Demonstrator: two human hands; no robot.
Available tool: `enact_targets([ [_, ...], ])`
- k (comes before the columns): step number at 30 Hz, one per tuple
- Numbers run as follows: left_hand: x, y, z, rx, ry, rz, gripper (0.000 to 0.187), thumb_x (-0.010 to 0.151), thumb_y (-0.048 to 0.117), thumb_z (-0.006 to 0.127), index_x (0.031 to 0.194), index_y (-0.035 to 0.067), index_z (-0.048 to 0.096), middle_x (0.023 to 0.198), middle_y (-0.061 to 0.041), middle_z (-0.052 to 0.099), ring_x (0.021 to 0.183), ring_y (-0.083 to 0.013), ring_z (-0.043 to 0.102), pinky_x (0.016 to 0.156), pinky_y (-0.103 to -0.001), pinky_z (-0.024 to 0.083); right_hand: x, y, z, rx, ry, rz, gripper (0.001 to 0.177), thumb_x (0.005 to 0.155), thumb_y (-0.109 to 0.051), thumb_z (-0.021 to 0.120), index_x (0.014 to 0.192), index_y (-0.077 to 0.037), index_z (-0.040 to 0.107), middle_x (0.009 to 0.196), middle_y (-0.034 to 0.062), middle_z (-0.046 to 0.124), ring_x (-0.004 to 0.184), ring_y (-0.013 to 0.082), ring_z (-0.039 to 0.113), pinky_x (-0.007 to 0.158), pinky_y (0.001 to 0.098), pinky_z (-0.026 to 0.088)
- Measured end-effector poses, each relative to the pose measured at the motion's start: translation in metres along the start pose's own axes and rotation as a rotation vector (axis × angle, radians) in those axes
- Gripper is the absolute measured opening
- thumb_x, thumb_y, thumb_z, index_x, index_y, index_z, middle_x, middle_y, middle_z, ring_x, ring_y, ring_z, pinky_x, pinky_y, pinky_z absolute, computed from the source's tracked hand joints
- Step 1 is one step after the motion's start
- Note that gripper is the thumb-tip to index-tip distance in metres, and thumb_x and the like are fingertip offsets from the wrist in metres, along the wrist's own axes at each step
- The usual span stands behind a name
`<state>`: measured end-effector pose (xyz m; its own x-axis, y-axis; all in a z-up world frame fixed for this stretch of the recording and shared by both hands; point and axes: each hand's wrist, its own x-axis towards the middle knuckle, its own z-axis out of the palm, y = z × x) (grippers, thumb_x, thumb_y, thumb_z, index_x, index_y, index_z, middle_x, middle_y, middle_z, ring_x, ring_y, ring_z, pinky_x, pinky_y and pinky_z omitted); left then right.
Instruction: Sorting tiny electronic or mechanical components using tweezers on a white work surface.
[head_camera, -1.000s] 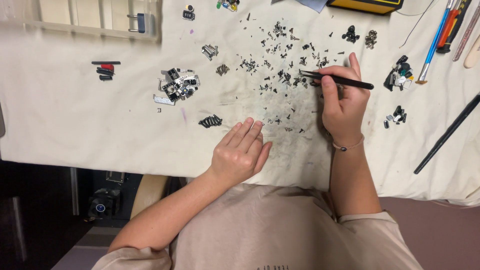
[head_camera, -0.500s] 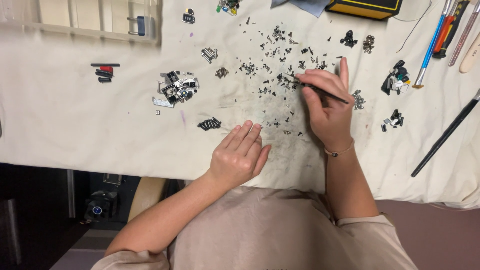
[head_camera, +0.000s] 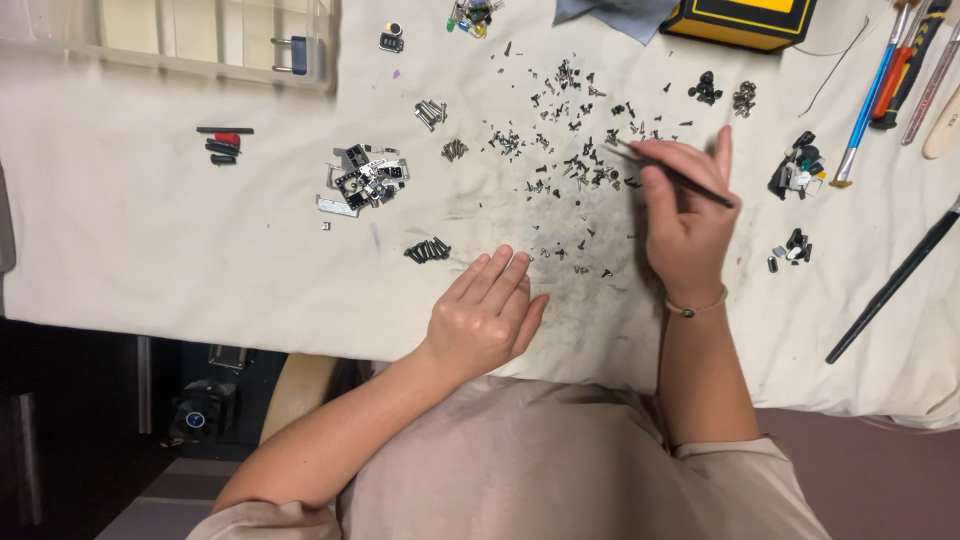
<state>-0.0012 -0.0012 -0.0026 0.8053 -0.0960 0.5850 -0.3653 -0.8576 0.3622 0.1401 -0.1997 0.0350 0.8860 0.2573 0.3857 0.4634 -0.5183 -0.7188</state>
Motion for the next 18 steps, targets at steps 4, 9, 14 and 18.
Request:
enact_targets([
  [4,0.002,0.000,-0.001,-0.014,-0.013,-0.009,0.025,0.092,0.027,0.072,0.090,0.003,0.078,0.103,-0.015,0.080,0.105,-0.0285,0.076,0.096,-0.041,0.058,-0.003,0.028,-0.011,0.076,0.169,0.068,0.021,0.113,-0.016,0.056,0.113,0.001,0.067,0.110,0.0169,0.075,0.109,0.0309,0.071,0.125,0.0571,0.020],
  [9,-0.002,0.000,0.003,0.000,0.006,-0.008,0.024,0.091,0.027,0.072,0.091,0.004,0.077,0.104,-0.014,0.079,0.106,-0.0282,0.076,0.096,-0.041,0.058,0.007,0.002,-0.002,0.256,0.150,0.029,0.019,0.114,-0.007,0.048,0.116,0.011,0.054,0.111,0.0252,0.064,0.107,0.0363,0.069,0.113,0.0530,0.045],
  [14,-0.001,0.000,0.001,-0.003,0.004,-0.008,0.024,0.091,0.027,0.072,0.091,0.003,0.077,0.104,-0.014,0.079,0.106,-0.0286,0.076,0.096,-0.041,0.058,0.004,0.011,-0.001,0.285,0.122,0.044,0.011,0.111,-0.001,0.055,0.115,0.009,0.053,0.110,0.0237,0.067,0.109,0.0344,0.070,0.112,0.0504,0.046],
  [18,-0.003,0.000,0.003,-0.003,0.004,-0.006,0.024,0.090,0.027,0.073,0.092,0.004,0.077,0.104,-0.014,0.079,0.106,-0.0286,0.076,0.096,-0.041,0.058,0.002,0.013,-0.001,0.295,0.144,0.075,0.009,0.108,0.004,0.061,0.113,0.007,0.053,0.107,0.0209,0.069,0.108,0.0329,0.072,0.115,0.0506,0.044],
])
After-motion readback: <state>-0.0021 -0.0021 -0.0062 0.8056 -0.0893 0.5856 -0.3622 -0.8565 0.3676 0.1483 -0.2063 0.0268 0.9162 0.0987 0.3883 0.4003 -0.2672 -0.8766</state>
